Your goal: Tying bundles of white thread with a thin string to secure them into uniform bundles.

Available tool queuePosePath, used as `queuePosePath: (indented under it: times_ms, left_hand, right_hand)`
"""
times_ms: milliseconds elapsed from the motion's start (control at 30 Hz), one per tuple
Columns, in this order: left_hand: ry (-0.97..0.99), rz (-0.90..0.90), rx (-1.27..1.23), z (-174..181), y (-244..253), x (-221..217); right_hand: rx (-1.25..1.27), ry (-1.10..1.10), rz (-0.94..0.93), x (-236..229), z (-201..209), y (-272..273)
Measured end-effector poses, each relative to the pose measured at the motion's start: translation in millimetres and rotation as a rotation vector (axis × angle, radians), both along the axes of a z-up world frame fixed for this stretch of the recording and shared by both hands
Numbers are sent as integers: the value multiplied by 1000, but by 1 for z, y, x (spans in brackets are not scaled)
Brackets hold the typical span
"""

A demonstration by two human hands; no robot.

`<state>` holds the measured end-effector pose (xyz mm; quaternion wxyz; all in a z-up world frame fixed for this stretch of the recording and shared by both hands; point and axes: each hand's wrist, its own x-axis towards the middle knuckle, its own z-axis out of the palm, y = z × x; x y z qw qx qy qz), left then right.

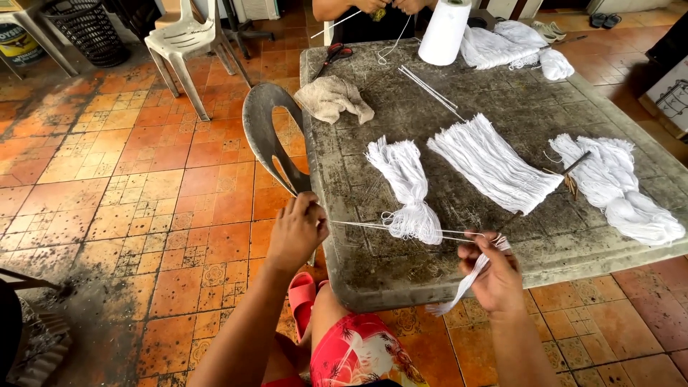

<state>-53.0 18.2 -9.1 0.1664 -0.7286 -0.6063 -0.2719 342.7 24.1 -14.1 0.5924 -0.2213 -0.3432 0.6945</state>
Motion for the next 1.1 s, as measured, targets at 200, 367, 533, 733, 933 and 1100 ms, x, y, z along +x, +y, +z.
queuePosePath:
  times_ms: [200,367,533,733,933,1100]
  left_hand:
    - [272,314,303,34,-40,25]
    - [-978,-476,-593,124,-102,114]
    - [-1458,-524,-655,82,-88,118]
    - [-1455,-508,-600,71,-86,111]
    - [-1092,-593,-523,82,-96,114]
    - [-1412,-564,-533,95,-101,118]
  right_hand:
    - [703,-885,-573,-59,49,-27]
    - [1042,-1031,-421,-100,51,-43]
    - [1039,-1022,-478,-99,63,-48]
    - [680,-731,-263,-98,35,-50]
    - [-222,3,516,-100,5,-45]
    - [-258,-140,354,-109,31,-53]
